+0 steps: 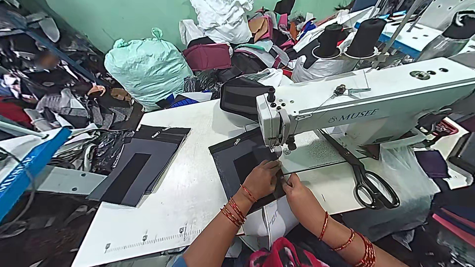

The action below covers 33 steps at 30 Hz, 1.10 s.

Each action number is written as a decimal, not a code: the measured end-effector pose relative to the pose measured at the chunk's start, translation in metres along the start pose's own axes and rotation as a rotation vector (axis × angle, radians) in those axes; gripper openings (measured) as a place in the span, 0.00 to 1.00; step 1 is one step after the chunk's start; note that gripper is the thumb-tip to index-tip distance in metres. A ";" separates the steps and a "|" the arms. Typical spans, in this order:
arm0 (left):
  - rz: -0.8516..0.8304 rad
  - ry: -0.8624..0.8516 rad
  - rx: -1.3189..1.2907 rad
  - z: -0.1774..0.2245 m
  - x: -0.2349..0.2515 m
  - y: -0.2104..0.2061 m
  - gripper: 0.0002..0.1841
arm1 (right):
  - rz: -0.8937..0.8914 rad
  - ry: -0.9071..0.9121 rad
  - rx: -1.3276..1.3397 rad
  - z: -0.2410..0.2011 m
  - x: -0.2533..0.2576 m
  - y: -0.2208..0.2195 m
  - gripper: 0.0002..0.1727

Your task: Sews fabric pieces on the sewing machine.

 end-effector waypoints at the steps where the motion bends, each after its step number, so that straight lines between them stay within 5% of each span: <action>1: 0.043 -0.034 0.011 0.000 -0.002 0.001 0.20 | 0.005 0.004 -0.004 0.000 0.000 0.000 0.14; 7: 0.161 -0.091 0.170 -0.002 -0.011 0.004 0.18 | 0.049 0.028 -0.020 0.000 0.000 0.000 0.14; 33: 0.070 0.017 0.060 -0.021 0.007 0.013 0.16 | -0.079 -0.043 0.031 0.003 0.031 0.000 0.17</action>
Point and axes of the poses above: each hand's wrist, its own x-axis towards the middle knuckle, its own y-axis out of the back of the hand, z = x × y, the point moved 7 cm from there along x, towards the middle knuckle, and after that the axes turned 6 degrees about -x, right-handed, at the moved point
